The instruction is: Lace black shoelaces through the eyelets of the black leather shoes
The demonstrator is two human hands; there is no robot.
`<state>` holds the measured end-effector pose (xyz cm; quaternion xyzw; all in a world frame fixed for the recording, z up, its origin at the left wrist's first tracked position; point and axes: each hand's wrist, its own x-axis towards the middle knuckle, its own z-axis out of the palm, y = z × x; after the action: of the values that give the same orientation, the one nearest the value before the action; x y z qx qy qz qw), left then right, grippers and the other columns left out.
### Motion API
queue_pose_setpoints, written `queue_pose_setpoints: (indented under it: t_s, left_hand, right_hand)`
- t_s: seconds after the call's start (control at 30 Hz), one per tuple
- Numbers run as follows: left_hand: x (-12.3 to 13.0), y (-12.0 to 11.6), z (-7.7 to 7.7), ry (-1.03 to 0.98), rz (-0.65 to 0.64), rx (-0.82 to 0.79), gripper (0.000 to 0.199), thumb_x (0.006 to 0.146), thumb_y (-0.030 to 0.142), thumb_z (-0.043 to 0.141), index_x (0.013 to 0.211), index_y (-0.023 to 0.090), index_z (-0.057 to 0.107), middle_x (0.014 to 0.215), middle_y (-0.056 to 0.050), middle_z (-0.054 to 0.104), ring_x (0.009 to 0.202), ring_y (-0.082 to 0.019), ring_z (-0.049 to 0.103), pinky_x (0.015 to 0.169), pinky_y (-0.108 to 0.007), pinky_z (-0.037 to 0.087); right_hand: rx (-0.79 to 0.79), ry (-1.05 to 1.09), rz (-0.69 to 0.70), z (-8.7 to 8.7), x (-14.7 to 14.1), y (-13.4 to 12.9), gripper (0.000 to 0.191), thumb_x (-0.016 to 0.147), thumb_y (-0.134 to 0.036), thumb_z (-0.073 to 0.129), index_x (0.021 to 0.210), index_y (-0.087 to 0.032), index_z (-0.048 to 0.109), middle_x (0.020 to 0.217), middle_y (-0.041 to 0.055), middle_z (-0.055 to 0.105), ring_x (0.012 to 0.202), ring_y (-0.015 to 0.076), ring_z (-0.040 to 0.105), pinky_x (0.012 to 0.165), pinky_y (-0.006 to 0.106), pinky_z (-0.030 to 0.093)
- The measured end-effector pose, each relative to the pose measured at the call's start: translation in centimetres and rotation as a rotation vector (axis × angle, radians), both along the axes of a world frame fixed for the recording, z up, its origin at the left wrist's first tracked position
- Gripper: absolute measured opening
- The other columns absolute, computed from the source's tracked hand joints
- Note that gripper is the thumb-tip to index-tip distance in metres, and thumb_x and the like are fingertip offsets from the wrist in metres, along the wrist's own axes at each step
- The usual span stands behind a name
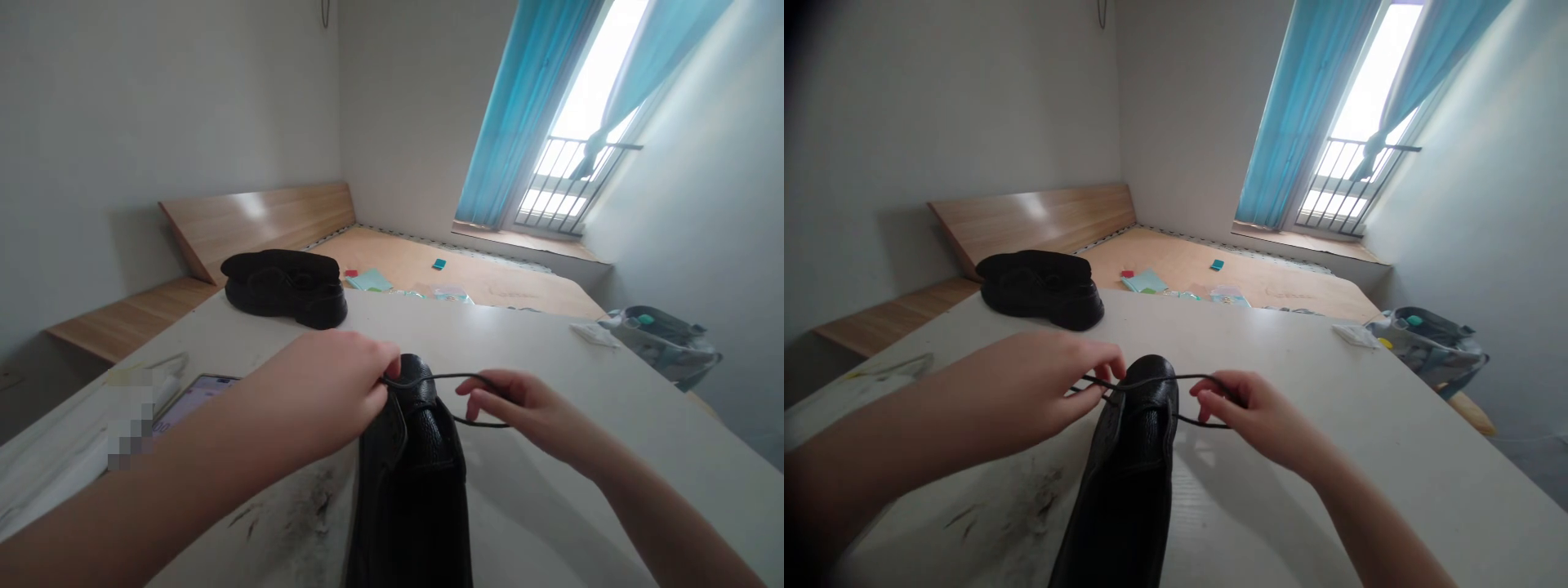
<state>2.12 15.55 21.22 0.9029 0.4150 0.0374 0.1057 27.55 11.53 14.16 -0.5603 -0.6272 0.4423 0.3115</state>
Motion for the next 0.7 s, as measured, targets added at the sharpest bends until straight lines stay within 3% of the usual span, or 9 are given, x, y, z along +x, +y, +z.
queue_pose_setpoints:
  t_s: [0.07,0.17,0.23,0.37,0.47,0.53,0.63,0.7]
  left_hand:
    - [-0.1,0.5,-1.1,0.096,0.004,-0.017,0.025,0.083,0.026,0.046,0.09,0.023,0.07,0.083,-0.007,0.071,0.076,-0.026,0.064,0.059,-0.033,0.037]
    - [-0.2,0.7,-1.9,0.139,-0.042,-0.057,0.028,0.084,0.032,0.046,0.082,0.022,0.072,0.078,-0.009,0.071,0.071,-0.026,0.063,0.054,-0.031,0.032]
    - [0.0,0.6,-1.6,0.122,-0.043,-0.059,0.029,0.085,0.035,0.047,0.076,0.022,0.071,0.075,-0.008,0.07,0.067,-0.024,0.061,0.052,-0.031,0.029]
    - [0.5,0.6,-0.1,-0.029,0.018,0.008,0.033,0.091,0.038,0.042,0.076,0.02,0.066,0.076,-0.005,0.067,0.066,-0.02,0.058,0.054,-0.031,0.03]
    - [0.7,0.6,0.7,-0.259,-0.028,0.062,0.029,0.091,0.037,0.045,0.078,0.02,0.065,0.086,-0.002,0.065,0.081,-0.02,0.057,0.068,-0.032,0.037]
    - [0.7,0.4,0.9,-0.401,-0.048,0.047,0.029,0.091,0.038,0.046,0.077,0.02,0.065,0.088,-0.001,0.064,0.084,-0.019,0.057,0.074,-0.032,0.038]
    - [0.5,0.1,0.9,-0.517,-0.027,-0.112,0.03,0.092,0.041,0.045,0.079,0.021,0.063,0.08,0.002,0.062,0.075,-0.016,0.055,0.067,-0.029,0.038]
    - [0.4,0.2,0.6,-0.541,-0.017,-0.247,0.033,0.093,0.041,0.042,0.076,0.021,0.061,0.072,0.003,0.06,0.067,-0.014,0.053,0.059,-0.027,0.037]
  right_hand:
    - [-0.089,-0.107,0.135,-0.6,-0.4,-0.2,0.029,0.084,-0.046,0.063,0.078,-0.018,0.065,0.068,0.001,0.059,0.06,0.013,0.044,0.053,0.026,0.033]
    - [-0.092,-0.182,0.182,-0.9,-1.0,-0.2,0.038,0.087,-0.051,0.056,0.069,-0.018,0.062,0.058,-0.0029,0.045,0.054,0.0112,0.036,0.05,0.025,0.028]
    - [-0.002,-0.14,0.117,-0.7,-1.0,-0.1,0.04,0.086,-0.054,0.055,0.069,-0.018,0.063,0.058,-0.0027,0.044,0.057,0.0122,0.038,0.052,0.026,0.03]
    - [0.11,0.068,-0.119,0.0,-0.3,0.1,0.037,0.083,-0.054,0.06,0.072,-0.019,0.067,0.069,0.0019,0.058,0.067,0.0154,0.046,0.063,0.029,0.038]
    - [0.15,0.356,-0.23,0.3,0.1,0.1,0.029,0.083,-0.047,0.064,0.075,-0.02,0.069,0.096,0.0066,0.067,0.088,0.0197,0.053,0.081,0.032,0.042]
    - [0.129,0.589,-0.247,0.5,0.3,0.1,0.026,0.083,-0.043,0.064,0.07,-0.021,0.067,0.101,0.0069,0.068,0.098,0.0223,0.055,0.089,0.036,0.043]
    - [0.026,0.875,-0.236,1.1,0.2,0.0,0.027,0.082,-0.038,0.065,0.061,-0.023,0.06,0.066,0.0007,0.057,0.068,0.0166,0.055,0.075,0.035,0.051]
    - [-0.013,0.951,-0.218,1.5,0.0,-0.2,0.028,0.082,-0.034,0.065,0.058,-0.022,0.056,0.054,-0.0038,0.04,0.049,0.0111,0.038,0.054,0.026,0.045]
